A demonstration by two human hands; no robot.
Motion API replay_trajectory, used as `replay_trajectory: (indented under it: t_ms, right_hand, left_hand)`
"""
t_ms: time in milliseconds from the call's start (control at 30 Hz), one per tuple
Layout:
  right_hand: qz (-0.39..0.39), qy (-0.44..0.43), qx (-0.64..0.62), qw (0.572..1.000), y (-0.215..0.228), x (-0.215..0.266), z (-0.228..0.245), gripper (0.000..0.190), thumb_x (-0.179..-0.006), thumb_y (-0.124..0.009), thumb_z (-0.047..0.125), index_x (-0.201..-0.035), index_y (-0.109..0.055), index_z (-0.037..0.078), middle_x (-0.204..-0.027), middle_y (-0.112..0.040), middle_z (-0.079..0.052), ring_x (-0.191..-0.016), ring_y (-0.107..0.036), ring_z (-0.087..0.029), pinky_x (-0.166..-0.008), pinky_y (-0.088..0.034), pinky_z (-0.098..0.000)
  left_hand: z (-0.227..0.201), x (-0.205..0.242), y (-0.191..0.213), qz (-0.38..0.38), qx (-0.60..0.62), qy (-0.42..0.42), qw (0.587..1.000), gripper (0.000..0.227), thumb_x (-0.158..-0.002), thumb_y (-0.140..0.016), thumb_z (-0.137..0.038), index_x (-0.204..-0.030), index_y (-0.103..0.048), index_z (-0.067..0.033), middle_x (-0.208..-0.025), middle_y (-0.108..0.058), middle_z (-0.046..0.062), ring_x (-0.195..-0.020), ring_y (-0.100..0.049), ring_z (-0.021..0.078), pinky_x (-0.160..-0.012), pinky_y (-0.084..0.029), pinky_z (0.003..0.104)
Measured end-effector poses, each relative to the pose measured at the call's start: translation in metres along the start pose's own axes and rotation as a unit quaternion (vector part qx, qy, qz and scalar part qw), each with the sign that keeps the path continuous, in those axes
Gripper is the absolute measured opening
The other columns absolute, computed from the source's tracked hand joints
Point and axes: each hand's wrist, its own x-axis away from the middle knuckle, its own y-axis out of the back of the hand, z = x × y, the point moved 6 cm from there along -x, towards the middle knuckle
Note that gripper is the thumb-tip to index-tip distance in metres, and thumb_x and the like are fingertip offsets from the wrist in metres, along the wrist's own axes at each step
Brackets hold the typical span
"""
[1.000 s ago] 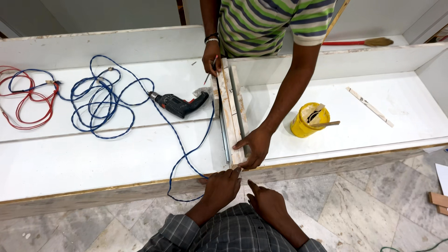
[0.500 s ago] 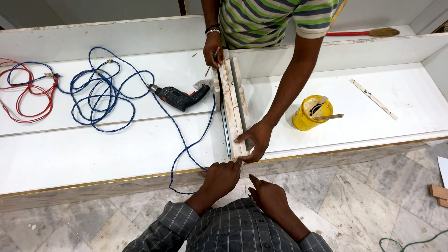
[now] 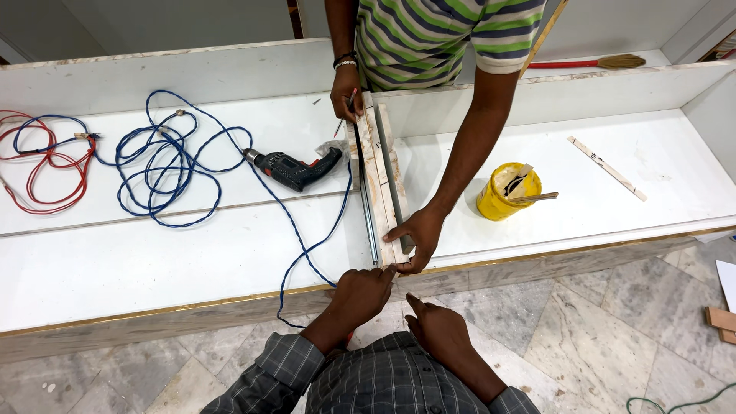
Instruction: The person applies adhesive to a white plastic strip using a wooden stick and then fits the strip into a groove on a wooden frame. A coworker uses a drill to secure the frame.
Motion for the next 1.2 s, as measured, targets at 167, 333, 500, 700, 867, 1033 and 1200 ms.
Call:
replay_trajectory:
  t_ms: [167,333,500,700,867,1033,1200]
  right_hand:
    - [-0.012,0.003,0.000,1.000,-0.002,0.002,0.000,0.049,-0.096,-0.065,0.031,-0.138,-0.057,0.009,-0.091,-0.075,-0.015,-0.075,-0.073,-0.031,-0.062,-0.058,-0.0443]
    - [-0.008,0.000,0.001,1.000,-0.002,0.005,0.000,0.049,-0.095,-0.065,0.031,-0.138,-0.057,0.010,-0.091,-0.075,-0.013,-0.074,-0.072,-0.031,-0.061,-0.057,-0.0439]
    - [-0.015,-0.006,-0.002,1.000,0.000,0.010,-0.001,0.046,-0.095,-0.066,0.030,-0.137,-0.058,0.013,-0.091,-0.075,-0.012,-0.073,-0.072,-0.030,-0.061,-0.057,-0.0433]
    - [-0.014,-0.013,-0.002,1.000,-0.002,0.015,-0.003,0.046,-0.095,-0.066,0.030,-0.137,-0.058,0.013,-0.092,-0.075,-0.011,-0.073,-0.073,-0.029,-0.060,-0.057,-0.0424]
    - [-0.018,-0.012,0.009,1.000,-0.002,0.018,-0.002,0.045,-0.096,-0.065,0.030,-0.137,-0.057,0.014,-0.092,-0.075,-0.010,-0.072,-0.072,-0.029,-0.059,-0.057,-0.0423]
    - [-0.031,-0.010,0.009,0.999,-0.001,0.020,-0.005,0.045,-0.096,-0.064,0.029,-0.137,-0.058,0.013,-0.089,-0.075,-0.010,-0.072,-0.072,-0.029,-0.059,-0.057,-0.0429]
    - [-0.031,-0.016,0.005,0.999,-0.001,0.019,-0.007,0.044,-0.096,-0.064,0.030,-0.137,-0.058,0.014,-0.088,-0.075,-0.010,-0.073,-0.072,-0.029,-0.061,-0.057,-0.0431]
  left_hand:
    - [0.000,0.000,0.002,0.001,0.005,0.000,1.000,0.037,-0.094,-0.068,-0.017,-0.126,-0.066,0.0009,-0.073,-0.070,0.011,-0.057,-0.069,0.0245,-0.048,-0.052,0.038]
    - [0.003,0.001,0.006,-0.014,0.025,0.004,1.000,0.036,-0.094,-0.068,-0.017,-0.125,-0.066,0.0003,-0.074,-0.070,0.011,-0.059,-0.069,0.0247,-0.049,-0.053,0.038]
    - [0.014,0.003,0.012,-0.051,0.042,0.029,0.997,0.035,-0.093,-0.068,-0.016,-0.126,-0.066,-0.0048,-0.079,-0.072,0.010,-0.061,-0.069,0.0233,-0.051,-0.053,0.037]
    - [0.018,-0.003,0.007,-0.006,0.026,0.019,0.999,0.041,-0.093,-0.067,-0.016,-0.133,-0.064,-0.0074,-0.075,-0.071,0.008,-0.057,-0.067,0.0217,-0.048,-0.051,0.036]
    - [0.018,-0.013,0.002,0.004,0.012,-0.010,1.000,0.040,-0.094,-0.066,-0.016,-0.133,-0.065,-0.0081,-0.073,-0.069,0.007,-0.056,-0.067,0.0210,-0.047,-0.050,0.036]
    - [0.019,-0.016,-0.001,-0.024,0.028,-0.015,0.999,0.034,-0.095,-0.066,-0.016,-0.128,-0.067,-0.0093,-0.073,-0.070,0.006,-0.058,-0.067,0.0210,-0.050,-0.051,0.036]
    - [0.016,-0.018,-0.002,0.016,-0.008,-0.027,0.999,0.039,-0.092,-0.068,-0.016,-0.130,-0.066,-0.0064,-0.072,-0.069,0.008,-0.057,-0.068,0.0215,-0.048,-0.050,0.036]
